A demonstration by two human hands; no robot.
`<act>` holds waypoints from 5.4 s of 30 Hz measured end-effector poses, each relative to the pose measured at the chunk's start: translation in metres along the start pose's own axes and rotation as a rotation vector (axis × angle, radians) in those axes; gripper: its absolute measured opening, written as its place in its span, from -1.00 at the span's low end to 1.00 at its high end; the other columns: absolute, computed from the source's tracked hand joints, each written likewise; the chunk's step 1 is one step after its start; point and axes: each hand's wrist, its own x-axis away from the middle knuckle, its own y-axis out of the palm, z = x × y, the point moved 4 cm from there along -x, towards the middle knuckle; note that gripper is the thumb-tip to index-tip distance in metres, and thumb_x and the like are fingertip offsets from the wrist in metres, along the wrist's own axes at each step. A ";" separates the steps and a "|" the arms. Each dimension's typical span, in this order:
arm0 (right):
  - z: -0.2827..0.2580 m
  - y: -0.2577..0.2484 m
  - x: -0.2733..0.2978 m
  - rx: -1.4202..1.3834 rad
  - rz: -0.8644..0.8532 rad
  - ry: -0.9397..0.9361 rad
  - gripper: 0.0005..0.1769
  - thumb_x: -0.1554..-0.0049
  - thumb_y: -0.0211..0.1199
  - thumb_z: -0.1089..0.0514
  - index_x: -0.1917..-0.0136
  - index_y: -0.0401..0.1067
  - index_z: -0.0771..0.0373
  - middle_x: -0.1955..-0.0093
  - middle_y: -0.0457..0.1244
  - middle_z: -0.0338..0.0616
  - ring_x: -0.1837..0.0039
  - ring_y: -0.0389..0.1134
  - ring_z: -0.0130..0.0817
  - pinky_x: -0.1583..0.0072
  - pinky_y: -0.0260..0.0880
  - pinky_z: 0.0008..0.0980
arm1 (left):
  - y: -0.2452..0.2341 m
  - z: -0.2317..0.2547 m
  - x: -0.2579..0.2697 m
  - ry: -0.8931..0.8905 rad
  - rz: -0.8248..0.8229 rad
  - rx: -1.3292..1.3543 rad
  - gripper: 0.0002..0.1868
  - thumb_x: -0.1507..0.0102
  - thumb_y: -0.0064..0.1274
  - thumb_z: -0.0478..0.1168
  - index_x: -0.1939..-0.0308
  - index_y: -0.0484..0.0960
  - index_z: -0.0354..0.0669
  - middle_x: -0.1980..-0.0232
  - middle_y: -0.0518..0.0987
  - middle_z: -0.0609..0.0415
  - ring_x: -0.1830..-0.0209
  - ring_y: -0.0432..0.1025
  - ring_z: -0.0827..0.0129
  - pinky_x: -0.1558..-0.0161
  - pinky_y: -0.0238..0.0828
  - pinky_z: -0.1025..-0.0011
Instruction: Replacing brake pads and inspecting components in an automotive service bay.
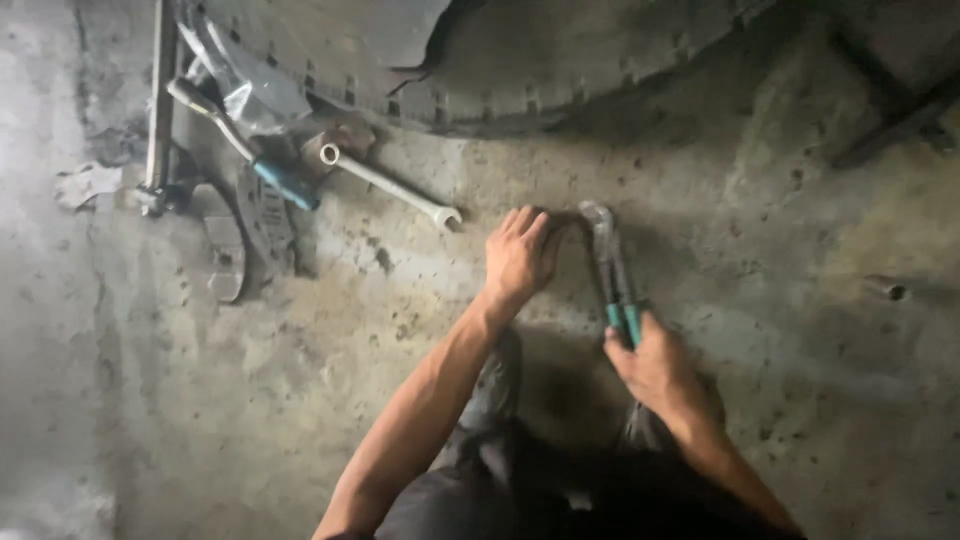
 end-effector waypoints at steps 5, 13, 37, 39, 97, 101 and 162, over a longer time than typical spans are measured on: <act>0.023 0.024 0.010 0.069 -0.007 0.048 -0.54 -0.10 0.34 -0.09 -0.10 0.38 0.27 0.23 0.35 0.17 0.15 0.43 0.15 0.09 0.45 0.05 | -0.006 0.009 0.008 -0.045 0.014 0.056 -0.83 -0.25 0.23 -0.18 0.19 0.57 -0.10 0.16 0.53 0.03 0.15 0.45 0.07 0.19 0.42 0.16; 0.024 0.028 0.024 0.024 0.044 -0.001 -0.56 -0.10 0.32 -0.07 -0.07 0.39 0.29 0.28 0.35 0.10 0.21 0.44 0.08 0.13 0.47 0.01 | -0.007 0.012 0.019 -0.033 -0.025 0.058 -0.87 -0.26 0.22 -0.20 0.15 0.62 -0.04 0.18 0.52 0.03 0.16 0.45 0.06 0.18 0.43 0.17; 0.025 0.028 0.002 -0.053 0.131 -0.093 -0.60 -0.06 0.38 -0.05 0.08 0.46 0.35 0.30 0.35 0.15 0.27 0.41 0.06 0.19 0.42 -0.03 | -0.002 -0.001 0.010 -0.044 -0.020 0.046 -0.81 -0.19 0.23 -0.22 0.18 0.56 -0.14 0.17 0.50 -0.04 0.18 0.43 0.00 0.20 0.43 0.14; 0.033 0.030 0.023 -0.052 0.117 -0.025 -0.60 -0.10 0.37 -0.07 0.10 0.46 0.35 0.32 0.35 0.14 0.30 0.41 0.04 0.19 0.42 -0.04 | -0.005 0.008 0.028 -0.080 -0.073 0.048 -0.78 -0.17 0.24 -0.22 0.19 0.54 -0.17 0.19 0.48 -0.08 0.17 0.43 -0.04 0.19 0.42 0.11; 0.059 -0.083 0.033 -0.685 -0.234 0.007 -0.45 -0.11 0.20 0.06 -0.33 0.37 0.33 -0.07 0.33 -0.06 -0.07 0.37 -0.19 -0.05 0.41 -0.11 | -0.067 0.042 -0.029 -0.555 -0.263 0.581 -0.80 -0.29 0.14 -0.22 0.02 0.69 -0.14 0.15 0.73 0.00 0.17 0.64 0.35 0.08 0.58 0.37; 0.039 -0.115 0.093 -0.398 -0.547 0.311 -0.46 -0.14 0.19 0.11 -0.36 0.39 0.35 -0.06 0.33 0.16 -0.16 0.34 -0.01 -0.22 0.44 0.05 | -0.131 0.069 -0.048 -0.254 -0.420 0.615 -0.80 -0.31 0.16 -0.25 0.00 0.69 -0.19 0.04 0.74 0.01 0.05 0.65 0.34 -0.02 0.59 0.38; 0.039 -0.171 0.138 -0.733 -0.948 0.165 0.05 -0.16 0.37 0.22 -0.66 -0.27 0.30 -0.28 0.11 0.49 -0.20 0.34 0.39 -0.15 0.41 0.39 | -0.176 0.088 -0.050 -0.446 -0.858 0.714 -0.57 -0.17 0.12 -0.25 -0.12 0.55 -0.31 0.14 0.76 -0.13 0.24 0.63 0.35 0.17 0.61 0.37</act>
